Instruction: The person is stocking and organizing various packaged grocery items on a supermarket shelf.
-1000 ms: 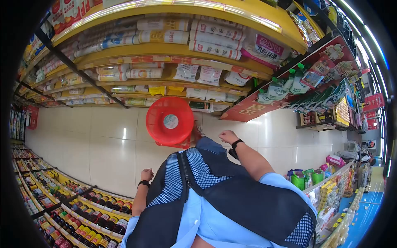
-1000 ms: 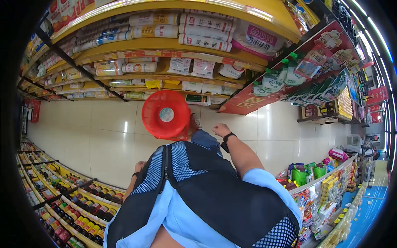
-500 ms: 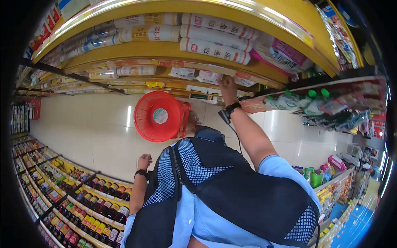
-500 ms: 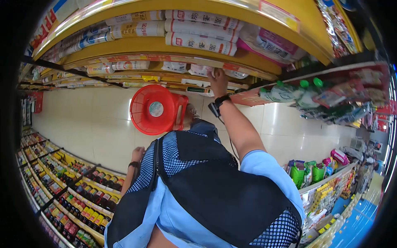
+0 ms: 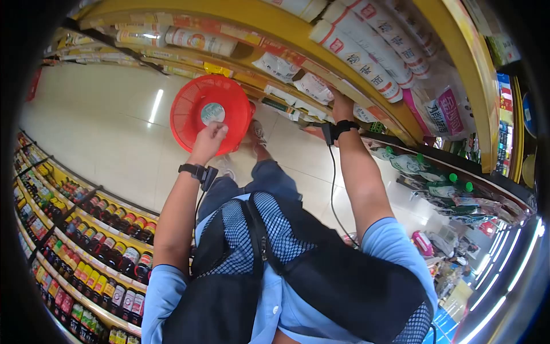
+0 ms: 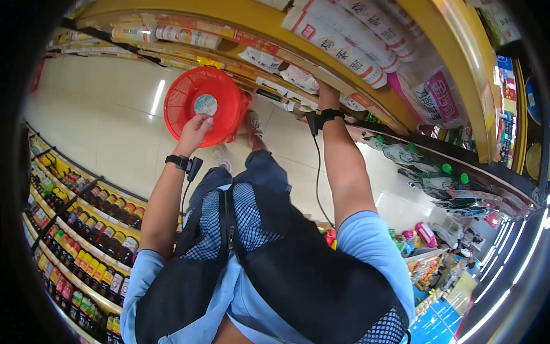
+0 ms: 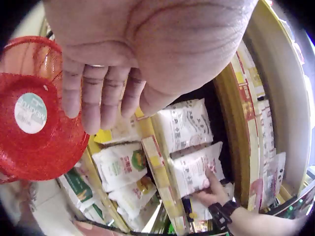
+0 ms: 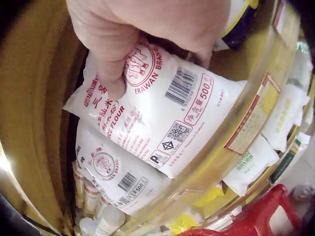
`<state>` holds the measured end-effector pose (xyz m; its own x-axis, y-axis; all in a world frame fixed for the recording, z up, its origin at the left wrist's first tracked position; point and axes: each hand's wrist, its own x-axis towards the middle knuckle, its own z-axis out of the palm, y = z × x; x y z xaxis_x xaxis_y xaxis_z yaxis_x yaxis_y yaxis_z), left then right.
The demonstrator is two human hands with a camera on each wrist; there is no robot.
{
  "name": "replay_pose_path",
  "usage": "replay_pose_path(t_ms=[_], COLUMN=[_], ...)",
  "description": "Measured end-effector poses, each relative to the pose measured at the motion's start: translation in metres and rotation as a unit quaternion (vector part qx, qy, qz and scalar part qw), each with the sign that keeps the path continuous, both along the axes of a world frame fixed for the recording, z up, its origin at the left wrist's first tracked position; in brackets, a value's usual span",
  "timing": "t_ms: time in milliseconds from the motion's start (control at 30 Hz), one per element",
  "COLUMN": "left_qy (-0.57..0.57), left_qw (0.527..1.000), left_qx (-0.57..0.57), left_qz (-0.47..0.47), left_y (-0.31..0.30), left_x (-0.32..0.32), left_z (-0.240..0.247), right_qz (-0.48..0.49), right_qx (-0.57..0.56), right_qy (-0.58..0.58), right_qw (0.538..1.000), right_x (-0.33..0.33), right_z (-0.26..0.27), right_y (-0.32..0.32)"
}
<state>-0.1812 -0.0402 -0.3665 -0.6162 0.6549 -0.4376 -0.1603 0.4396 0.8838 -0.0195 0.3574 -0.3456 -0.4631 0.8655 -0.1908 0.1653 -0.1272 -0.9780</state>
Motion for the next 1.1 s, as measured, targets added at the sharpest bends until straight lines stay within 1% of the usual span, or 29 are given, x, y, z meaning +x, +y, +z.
replay_pose_path(t_ms=[33, 67, 100, 133, 200, 233, 267, 300, 333, 367, 400, 433, 467, 500, 533, 567, 600, 633, 700, 800, 900, 933, 967, 1033, 1067, 1100], left_qy=[-0.015, -0.023, -0.045, -0.065, -0.086, -0.120, -0.151, -0.180, -0.179, -0.179, -0.179, -0.156, -0.129, -0.098, -0.101, -0.104, -0.105, -0.081, -0.163, -0.194, -0.187, -0.240, -0.197, -0.108, -0.031, -0.029], left_qw=[1.000, 0.999, 0.998, 0.997, 0.996, 0.992, 0.988, 0.982, 0.980, 0.978, 0.975, 0.977, 0.979, 0.980, 0.976, 0.970, 0.962, 0.959, 0.957, 0.952, 0.962, 0.949, 0.957, 0.966, 0.978, 0.985], left_qx=[0.004, -0.014, -0.006, 0.001, 0.009, 0.024, 0.039, 0.056, 0.081, 0.107, 0.133, 0.146, 0.159, 0.172, 0.170, 0.165, 0.159, 0.134, 0.117, 0.181, 0.154, 0.164, 0.184, 0.224, 0.201, 0.172], left_qz=[-0.018, -0.033, -0.032, -0.033, -0.033, -0.016, 0.000, 0.016, 0.016, 0.018, 0.020, 0.001, -0.016, -0.035, -0.089, -0.144, -0.198, -0.237, -0.208, -0.153, -0.126, -0.121, -0.106, -0.072, -0.046, -0.019], left_y=[-0.005, -0.013, -0.022, -0.031, -0.048, -0.052, -0.055, -0.053, -0.046, -0.034, -0.021, -0.007, 0.009, 0.025, 0.040, 0.053, 0.063, 0.070, 0.079, 0.096, 0.131, 0.144, 0.156, 0.179, 0.187, 0.189], left_x=[0.011, 0.019, 0.028, 0.034, 0.041, 0.044, 0.044, 0.041, 0.037, 0.034, 0.033, 0.036, 0.037, 0.035, 0.036, 0.036, 0.036, 0.038, 0.043, 0.054, 0.050, 0.049, 0.051, 0.053, 0.052, 0.048], left_z=[-0.006, -0.013, -0.014, -0.013, -0.016, -0.018, -0.019, -0.015, -0.008, 0.001, 0.009, 0.015, 0.021, 0.028, 0.039, 0.051, 0.057, 0.055, 0.044, 0.036, 0.067, 0.063, 0.060, 0.054, 0.052, 0.045], right_qz=[-0.006, -0.027, 0.026, 0.078, 0.088, 0.091, 0.123, 0.111, 0.085, 0.008, -0.022, -0.032, -0.033, -0.011, 0.011, 0.003, 0.010, 0.029, 0.003, 0.073, 0.177, 0.185, 0.170, 0.181, 0.158, 0.135], right_qx=[0.031, 0.066, 0.220, 0.365, 0.295, 0.258, 0.284, 0.183, 0.081, -0.156, -0.267, -0.330, -0.305, -0.347, -0.387, -0.424, -0.422, -0.435, -0.444, -0.394, -0.343, -0.313, -0.300, -0.276, -0.278, -0.280], right_qy=[0.038, 0.042, -0.105, -0.245, -0.158, -0.114, -0.161, -0.096, -0.029, 0.147, 0.112, 0.081, 0.104, 0.118, 0.134, 0.108, 0.080, 0.064, 0.082, 0.117, 0.051, 0.044, 0.003, 0.047, 0.066, 0.085], right_qw=[0.999, 0.997, 0.969, 0.895, 0.938, 0.955, 0.937, 0.972, 0.993, 0.977, 0.957, 0.940, 0.946, 0.930, 0.912, 0.899, 0.903, 0.898, 0.892, 0.909, 0.921, 0.931, 0.939, 0.943, 0.945, 0.947], right_x=[0.001, 0.003, 0.012, 0.023, 0.030, 0.031, 0.041, 0.042, 0.043, 0.040, 0.040, 0.060, 0.062, 0.068, 0.064, 0.057, 0.052, 0.053, 0.059, 0.064, 0.056, 0.050, 0.050, 0.038, 0.031, 0.026], right_z=[0.001, -0.012, -0.011, -0.005, -0.007, -0.004, 0.002, 0.010, 0.018, 0.020, 0.038, 0.016, 0.003, -0.006, 0.006, 0.014, 0.021, 0.024, 0.023, 0.025, 0.031, 0.037, 0.031, 0.036, 0.036, 0.039], right_y=[-0.003, 0.004, 0.004, 0.005, 0.004, 0.001, -0.005, -0.019, -0.033, -0.055, -0.082, -0.088, -0.110, -0.130, -0.155, -0.174, -0.190, -0.197, -0.196, -0.172, -0.138, -0.124, -0.107, -0.076, -0.061, -0.049])
